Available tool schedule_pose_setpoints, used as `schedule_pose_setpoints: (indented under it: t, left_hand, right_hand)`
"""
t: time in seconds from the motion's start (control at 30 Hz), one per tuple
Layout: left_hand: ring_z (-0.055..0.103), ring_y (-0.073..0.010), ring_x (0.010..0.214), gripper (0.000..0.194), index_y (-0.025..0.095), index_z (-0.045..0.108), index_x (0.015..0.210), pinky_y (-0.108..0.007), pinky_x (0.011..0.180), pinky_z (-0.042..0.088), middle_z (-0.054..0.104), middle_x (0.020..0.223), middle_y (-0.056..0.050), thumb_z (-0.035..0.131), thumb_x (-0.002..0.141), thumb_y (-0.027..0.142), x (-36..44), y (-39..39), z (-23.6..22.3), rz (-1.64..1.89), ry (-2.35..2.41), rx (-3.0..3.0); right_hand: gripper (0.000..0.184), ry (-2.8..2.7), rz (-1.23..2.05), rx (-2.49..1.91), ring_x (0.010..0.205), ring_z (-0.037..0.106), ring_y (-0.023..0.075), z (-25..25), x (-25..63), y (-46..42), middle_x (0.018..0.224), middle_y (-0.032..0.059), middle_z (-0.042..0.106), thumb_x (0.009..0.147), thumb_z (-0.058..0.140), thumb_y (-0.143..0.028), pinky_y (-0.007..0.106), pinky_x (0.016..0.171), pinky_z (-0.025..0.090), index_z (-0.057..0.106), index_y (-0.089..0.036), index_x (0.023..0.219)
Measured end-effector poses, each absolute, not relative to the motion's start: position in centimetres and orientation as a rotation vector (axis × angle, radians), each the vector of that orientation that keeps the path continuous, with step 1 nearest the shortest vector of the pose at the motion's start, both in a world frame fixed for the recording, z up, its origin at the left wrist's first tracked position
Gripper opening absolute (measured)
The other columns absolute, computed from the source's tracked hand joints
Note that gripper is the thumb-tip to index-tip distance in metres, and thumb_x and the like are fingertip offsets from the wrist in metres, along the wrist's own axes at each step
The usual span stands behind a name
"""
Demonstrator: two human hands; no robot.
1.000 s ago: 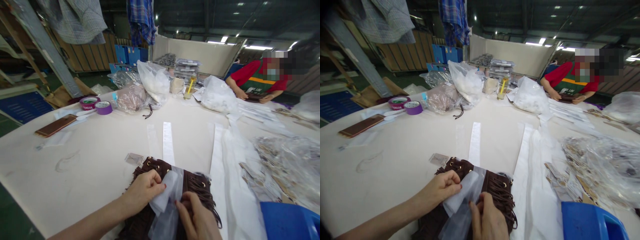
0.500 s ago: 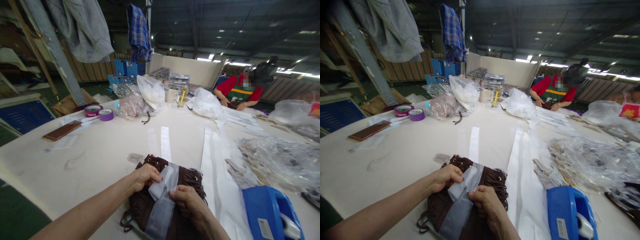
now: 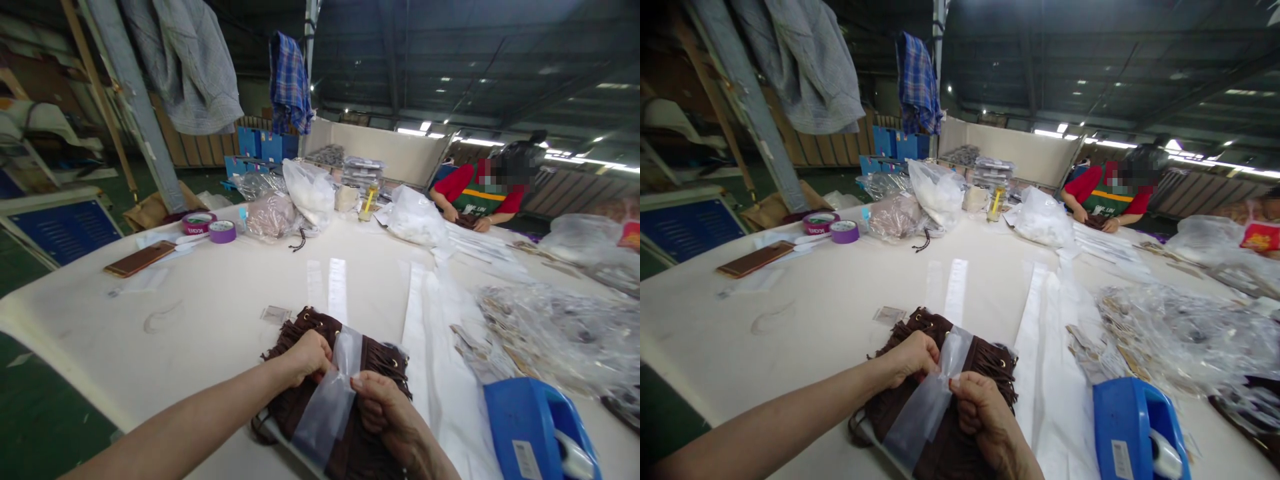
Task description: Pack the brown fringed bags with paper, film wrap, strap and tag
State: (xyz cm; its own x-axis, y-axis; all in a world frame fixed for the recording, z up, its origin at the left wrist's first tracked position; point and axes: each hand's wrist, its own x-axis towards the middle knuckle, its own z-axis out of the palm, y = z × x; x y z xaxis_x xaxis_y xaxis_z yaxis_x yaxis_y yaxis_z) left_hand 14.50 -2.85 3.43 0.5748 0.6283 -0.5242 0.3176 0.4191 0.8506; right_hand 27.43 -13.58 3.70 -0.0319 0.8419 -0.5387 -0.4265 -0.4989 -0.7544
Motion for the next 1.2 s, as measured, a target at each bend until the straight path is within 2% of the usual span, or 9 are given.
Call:
schedule_pose_setpoints:
  t: [0.13,0.23,0.33,0.43,0.6,0.8,1.03,1.1,1.2]
  left_hand:
    - [0.041,-0.0084,0.037,0.007,0.009,0.056,0.048,-0.021,0.041,0.030,0.051,0.040,0.002,0.057,0.042,0.006,13.9,-2.7,3.6,0.245,0.964,1.165]
    - [0.043,-0.0080,0.040,0.016,0.008,0.061,0.057,-0.020,0.043,0.031,0.054,0.045,0.000,0.054,0.043,0.008,13.3,-2.7,3.9,0.244,0.916,1.127]
    - [0.042,-0.0078,0.039,0.017,0.009,0.059,0.058,-0.020,0.043,0.030,0.053,0.045,0.001,0.052,0.043,0.008,13.1,-2.7,3.8,0.260,0.915,1.093]
    - [0.039,-0.0069,0.038,0.021,0.013,0.052,0.064,-0.018,0.041,0.028,0.051,0.045,0.005,0.051,0.044,0.008,13.2,-3.0,3.6,0.345,0.949,1.069]
    - [0.043,-0.0081,0.045,0.035,0.016,0.051,0.079,-0.017,0.043,0.030,0.053,0.053,0.005,0.052,0.045,0.008,13.1,-3.1,3.8,0.394,0.933,1.046]
    - [0.046,-0.0087,0.050,0.030,0.012,0.057,0.072,-0.019,0.047,0.033,0.056,0.060,0.002,0.051,0.042,0.009,12.8,-2.5,4.3,0.245,0.833,0.996]
    - [0.039,-0.0088,0.048,0.006,0.013,0.052,0.046,-0.021,0.048,0.029,0.047,0.046,0.002,0.049,0.042,0.015,13.1,-2.8,4.6,0.206,0.781,1.033]
    - [0.041,-0.0098,0.051,0.007,0.013,0.054,0.046,-0.022,0.051,0.031,0.048,0.049,0.002,0.051,0.044,0.018,12.9,-3.0,4.9,0.208,0.753,1.047]
    - [0.045,-0.0122,0.059,0.018,0.012,0.060,0.055,-0.024,0.059,0.034,0.053,0.057,0.000,0.059,0.052,0.029,12.3,-3.2,5.4,0.184,0.697,1.061]
  right_hand:
    - [0.035,-0.484,1.638,-1.367,0.029,0.015,-0.0001,3.2,26.7,-13.2,0.033,-0.0132,0.030,0.055,0.071,-0.042,0.019,0.035,0.004,0.045,-0.018,0.059]
    - [0.033,-0.507,1.569,-1.412,0.029,0.020,-0.0005,2.9,26.2,-12.9,0.033,-0.0101,0.036,0.052,0.073,-0.037,0.019,0.035,0.004,0.048,-0.016,0.053]
    - [0.027,-0.507,1.619,-1.401,0.030,0.020,-0.0006,3.1,26.3,-12.8,0.032,-0.0104,0.035,0.047,0.073,-0.029,0.019,0.036,0.004,0.052,-0.014,0.055]
    - [0.028,-0.467,1.700,-1.347,0.031,0.014,-0.0004,3.6,26.6,-13.0,0.033,-0.0140,0.026,0.051,0.070,-0.032,0.018,0.036,0.005,0.048,-0.017,0.060]
    - [0.034,-0.415,1.742,-1.295,0.031,0.013,-0.0006,3.8,26.6,-13.3,0.034,-0.0143,0.027,0.051,0.071,-0.034,0.018,0.036,0.005,0.041,-0.019,0.059]
    - [0.033,-0.403,1.741,-1.293,0.030,0.014,-0.0008,3.7,26.3,-13.1,0.035,-0.0137,0.029,0.053,0.071,-0.034,0.017,0.035,0.004,0.043,-0.019,0.061]
    - [0.033,-0.389,1.719,-1.260,0.031,0.014,-0.0007,3.4,26.4,-13.4,0.034,-0.0141,0.027,0.052,0.072,-0.034,0.017,0.035,0.005,0.044,-0.018,0.061]
    - [0.034,-0.381,1.708,-1.262,0.030,0.013,-0.0007,3.4,26.4,-13.5,0.033,-0.0142,0.027,0.052,0.072,-0.034,0.017,0.034,0.005,0.043,-0.019,0.060]
    - [0.034,-0.371,1.690,-1.261,0.030,0.013,-0.0006,3.4,26.3,-13.6,0.033,-0.0143,0.027,0.051,0.072,-0.035,0.017,0.034,0.005,0.043,-0.019,0.059]
